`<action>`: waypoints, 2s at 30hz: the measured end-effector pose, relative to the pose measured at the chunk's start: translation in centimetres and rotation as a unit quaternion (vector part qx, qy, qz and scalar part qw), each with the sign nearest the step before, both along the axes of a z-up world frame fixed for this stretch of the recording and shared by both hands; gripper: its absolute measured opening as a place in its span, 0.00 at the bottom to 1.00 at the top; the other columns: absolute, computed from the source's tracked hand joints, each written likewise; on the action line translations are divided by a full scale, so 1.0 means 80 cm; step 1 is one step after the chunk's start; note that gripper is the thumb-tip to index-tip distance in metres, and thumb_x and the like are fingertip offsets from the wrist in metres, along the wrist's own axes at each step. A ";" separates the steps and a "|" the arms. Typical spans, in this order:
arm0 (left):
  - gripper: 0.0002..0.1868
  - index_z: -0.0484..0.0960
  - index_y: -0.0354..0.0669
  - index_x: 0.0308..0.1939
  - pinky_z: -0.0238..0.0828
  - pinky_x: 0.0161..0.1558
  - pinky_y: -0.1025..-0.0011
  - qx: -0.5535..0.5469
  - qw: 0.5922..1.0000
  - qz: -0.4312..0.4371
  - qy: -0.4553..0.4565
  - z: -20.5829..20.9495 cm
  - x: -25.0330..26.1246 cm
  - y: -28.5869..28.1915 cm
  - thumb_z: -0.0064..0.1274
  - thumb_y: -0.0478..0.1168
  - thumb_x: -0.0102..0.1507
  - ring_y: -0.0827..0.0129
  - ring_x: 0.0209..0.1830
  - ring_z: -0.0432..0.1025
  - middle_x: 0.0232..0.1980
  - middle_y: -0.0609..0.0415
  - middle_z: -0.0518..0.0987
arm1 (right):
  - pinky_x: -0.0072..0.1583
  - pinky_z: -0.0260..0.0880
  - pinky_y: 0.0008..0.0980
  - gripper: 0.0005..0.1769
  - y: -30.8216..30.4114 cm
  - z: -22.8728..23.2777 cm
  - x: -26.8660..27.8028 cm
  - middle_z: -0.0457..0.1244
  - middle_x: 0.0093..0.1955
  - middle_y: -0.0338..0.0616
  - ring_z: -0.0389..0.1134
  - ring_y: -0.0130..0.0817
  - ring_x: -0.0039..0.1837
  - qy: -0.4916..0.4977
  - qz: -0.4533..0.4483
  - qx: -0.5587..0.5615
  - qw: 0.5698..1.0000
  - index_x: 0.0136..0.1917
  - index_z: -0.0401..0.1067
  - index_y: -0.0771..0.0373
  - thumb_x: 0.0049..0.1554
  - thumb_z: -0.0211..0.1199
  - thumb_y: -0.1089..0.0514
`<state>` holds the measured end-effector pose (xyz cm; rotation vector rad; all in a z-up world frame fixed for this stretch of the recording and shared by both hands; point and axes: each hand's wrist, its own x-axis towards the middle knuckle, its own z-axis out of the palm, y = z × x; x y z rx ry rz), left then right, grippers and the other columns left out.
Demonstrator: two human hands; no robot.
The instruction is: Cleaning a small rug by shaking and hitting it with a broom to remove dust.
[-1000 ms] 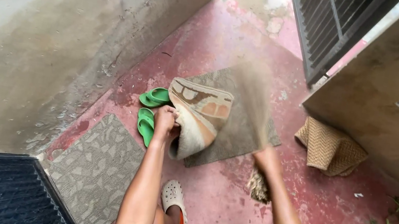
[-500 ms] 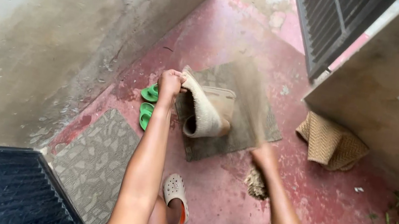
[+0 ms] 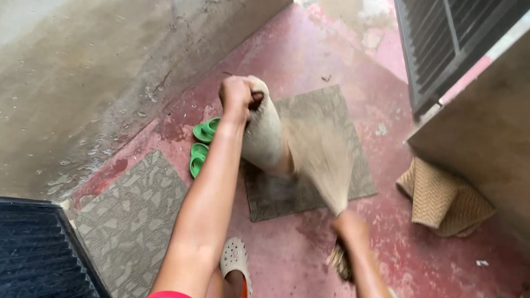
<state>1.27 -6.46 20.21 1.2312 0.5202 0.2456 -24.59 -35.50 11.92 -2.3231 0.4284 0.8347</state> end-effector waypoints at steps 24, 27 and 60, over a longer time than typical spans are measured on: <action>0.06 0.79 0.27 0.36 0.80 0.26 0.64 -0.060 0.997 0.028 0.027 0.032 0.021 -0.020 0.45 0.25 0.60 0.58 0.26 0.77 0.36 0.42 0.80 | 0.33 0.62 0.28 0.11 -0.022 0.123 0.037 0.60 0.31 0.41 0.60 0.29 0.30 -0.190 -0.238 0.199 0.932 0.44 0.69 0.69 0.58 0.61 0.57; 0.05 0.78 0.29 0.36 0.80 0.26 0.64 -0.064 0.998 -0.003 0.012 0.069 0.002 -0.079 0.46 0.24 0.59 0.60 0.26 0.76 0.37 0.43 0.78 | 0.35 0.63 0.26 0.10 0.013 0.003 0.008 0.59 0.34 0.40 0.61 0.26 0.33 -0.251 -0.226 0.237 0.911 0.47 0.68 0.68 0.57 0.59 0.58; 0.07 0.75 0.33 0.32 0.81 0.26 0.64 0.045 0.973 -0.087 0.209 -0.214 -0.234 -0.161 0.43 0.27 0.64 0.63 0.27 0.76 0.36 0.46 0.79 | 0.39 0.62 0.30 0.14 -0.081 0.060 0.047 0.70 0.39 0.52 0.62 0.33 0.34 -0.009 -0.200 0.195 0.960 0.47 0.76 0.70 0.54 0.68 0.55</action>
